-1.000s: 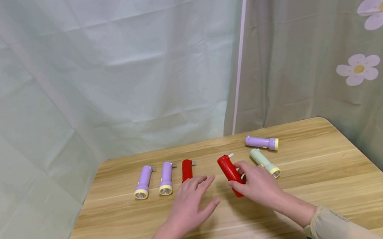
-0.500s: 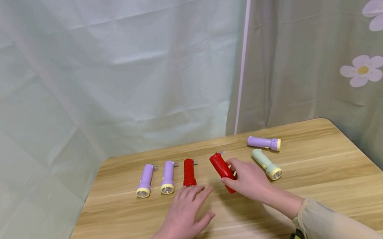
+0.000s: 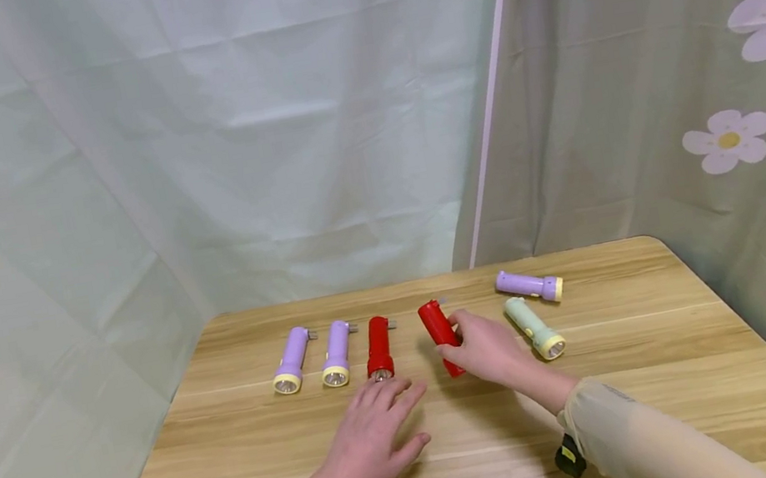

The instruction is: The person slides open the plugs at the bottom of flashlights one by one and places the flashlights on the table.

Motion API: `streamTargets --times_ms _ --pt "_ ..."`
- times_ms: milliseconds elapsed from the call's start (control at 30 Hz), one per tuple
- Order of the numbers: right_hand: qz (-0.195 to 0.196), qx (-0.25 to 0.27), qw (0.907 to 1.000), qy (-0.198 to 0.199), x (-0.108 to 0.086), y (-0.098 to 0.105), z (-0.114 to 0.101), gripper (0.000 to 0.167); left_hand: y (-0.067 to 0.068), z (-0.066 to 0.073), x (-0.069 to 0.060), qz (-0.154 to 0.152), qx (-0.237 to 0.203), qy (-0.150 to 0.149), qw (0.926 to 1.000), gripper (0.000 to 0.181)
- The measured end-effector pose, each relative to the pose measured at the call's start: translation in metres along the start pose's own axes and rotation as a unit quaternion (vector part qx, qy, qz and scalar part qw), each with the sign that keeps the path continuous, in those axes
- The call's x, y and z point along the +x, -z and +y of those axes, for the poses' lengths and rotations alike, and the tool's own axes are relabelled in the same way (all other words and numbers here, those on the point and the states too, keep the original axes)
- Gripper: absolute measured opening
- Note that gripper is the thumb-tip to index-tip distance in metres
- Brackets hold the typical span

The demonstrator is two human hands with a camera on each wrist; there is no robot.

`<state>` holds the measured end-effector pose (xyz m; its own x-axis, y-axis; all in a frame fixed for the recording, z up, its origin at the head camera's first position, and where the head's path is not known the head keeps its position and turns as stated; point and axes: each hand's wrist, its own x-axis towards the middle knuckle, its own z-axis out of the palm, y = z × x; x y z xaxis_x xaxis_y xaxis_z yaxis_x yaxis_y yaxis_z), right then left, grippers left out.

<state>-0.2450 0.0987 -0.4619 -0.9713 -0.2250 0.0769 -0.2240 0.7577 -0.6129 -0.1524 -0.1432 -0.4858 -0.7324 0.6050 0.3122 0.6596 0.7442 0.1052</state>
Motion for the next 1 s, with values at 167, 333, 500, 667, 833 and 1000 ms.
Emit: streamTargets --times_ms 167,333,500,667,833,1000 --pt "-0.014 -0.002 0.9996 -0.024 0.009 -0.007 -0.001 0.043 -0.003 0.001 -0.002 0.013 0.000 -0.010 0.9999 0.064" --pt "-0.030 0.001 0.9981 -0.054 0.018 -0.011 -0.001 0.043 -0.005 0.002 -0.004 0.015 -0.001 -0.012 0.9998 0.065" --pt "-0.043 0.018 0.9964 -0.071 0.025 -0.015 -0.002 0.041 -0.005 0.004 -0.005 0.017 0.002 -0.013 0.9998 0.066" --pt "-0.047 0.027 0.9953 -0.080 0.031 -0.018 -0.004 0.038 -0.006 0.004 -0.006 0.005 -0.005 -0.006 1.0000 0.066" --pt "-0.056 0.043 0.9935 -0.089 0.036 -0.020 -0.004 0.036 -0.008 0.005 -0.008 -0.011 -0.009 0.005 0.9999 0.066" --pt "-0.064 0.044 0.9920 -0.100 0.040 -0.020 -0.005 0.035 -0.007 0.006 -0.009 -0.026 -0.011 0.005 0.9996 0.067"
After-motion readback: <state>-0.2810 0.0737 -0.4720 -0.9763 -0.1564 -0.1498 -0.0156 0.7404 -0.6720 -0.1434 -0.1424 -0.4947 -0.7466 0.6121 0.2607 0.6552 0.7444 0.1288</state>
